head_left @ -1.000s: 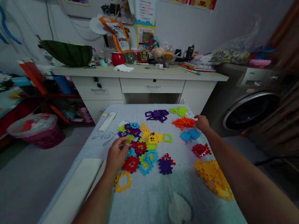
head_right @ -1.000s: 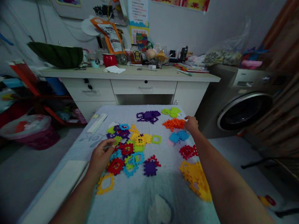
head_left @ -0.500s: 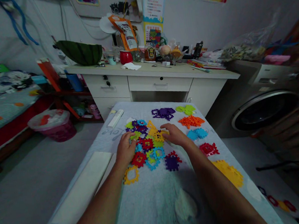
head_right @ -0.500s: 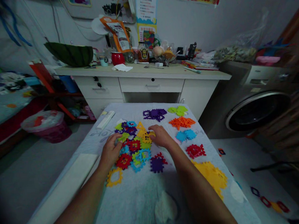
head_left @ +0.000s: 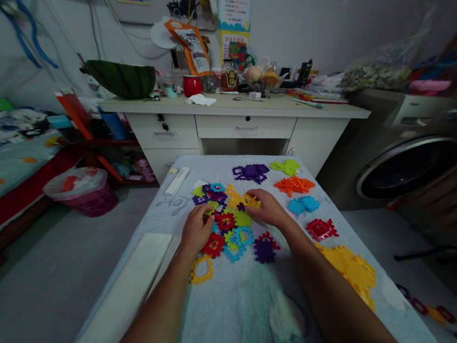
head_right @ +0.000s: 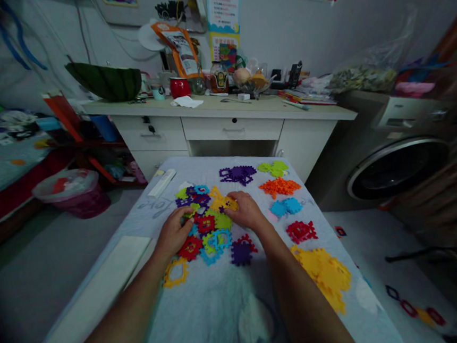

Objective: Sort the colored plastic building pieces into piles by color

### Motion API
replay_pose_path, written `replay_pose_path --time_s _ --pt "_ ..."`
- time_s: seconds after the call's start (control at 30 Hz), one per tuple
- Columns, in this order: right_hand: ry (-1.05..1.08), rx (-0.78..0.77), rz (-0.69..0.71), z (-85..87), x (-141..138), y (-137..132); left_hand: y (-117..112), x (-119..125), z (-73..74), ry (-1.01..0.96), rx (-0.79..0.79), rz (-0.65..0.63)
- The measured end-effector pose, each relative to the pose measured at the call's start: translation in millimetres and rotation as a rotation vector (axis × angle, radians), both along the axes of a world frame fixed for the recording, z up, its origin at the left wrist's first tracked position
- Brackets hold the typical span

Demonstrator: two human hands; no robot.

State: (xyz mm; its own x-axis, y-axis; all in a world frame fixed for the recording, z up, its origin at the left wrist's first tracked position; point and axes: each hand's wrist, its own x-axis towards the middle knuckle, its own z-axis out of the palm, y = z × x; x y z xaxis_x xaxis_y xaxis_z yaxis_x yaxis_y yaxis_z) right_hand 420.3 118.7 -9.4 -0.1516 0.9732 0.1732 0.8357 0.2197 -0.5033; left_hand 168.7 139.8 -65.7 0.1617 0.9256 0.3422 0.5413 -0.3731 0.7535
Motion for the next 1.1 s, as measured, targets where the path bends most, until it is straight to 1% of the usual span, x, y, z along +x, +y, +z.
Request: replay_pose_path --time_s 0.1,0.2,0.3,0.4,0.5,0.6,0.7,0.8,0.9,0.97,1.03,1.1 --pt "0.064 0.012 -0.074 17.7 16.2 -4.1 1.2 0.1 0.5 -0.001 0.000 -0.006" --pt "0.104 0.052 -0.134 35.9 38.2 -14.7 2.6 -0.4 -1.0 -0.007 0.001 0.001" --pt "0.070 0.063 -0.196 49.9 65.6 -35.2 4.4 -1.2 -4.2 -0.011 -0.005 0.002" --pt "-0.007 0.031 -0.236 55.0 96.7 -65.9 6.1 -1.6 -7.0 -0.015 -0.007 0.010" --pt "-0.069 -0.051 -0.280 50.6 126.6 -103.3 7.1 -1.1 -7.6 -0.010 -0.010 0.022" --pt "-0.095 -0.163 -0.336 40.6 149.4 -141.8 7.2 -0.2 -6.8 -0.016 -0.023 0.020" --pt "-0.110 -0.259 -0.386 29.7 161.5 -174.8 7.1 0.0 -6.7 -0.029 -0.032 0.043" --pt "-0.117 -0.298 -0.404 21.1 163.9 -197.9 7.8 -0.5 -7.6 -0.024 -0.024 0.047" --pt "-0.111 -0.283 -0.380 16.3 161.6 -209.4 9.3 -1.3 -9.0 -0.014 -0.019 0.040" --pt "-0.107 -0.273 -0.358 15.6 159.9 -209.9 10.4 -1.9 -10.2 -0.013 -0.019 0.037" --pt "-0.114 -0.250 -0.348 16.5 158.9 -204.4 11.4 -2.5 -11.6 -0.015 -0.018 0.036" --pt "-0.137 -0.214 -0.342 18.1 158.4 -193.5 11.8 -2.8 -12.3 -0.016 -0.015 0.036"
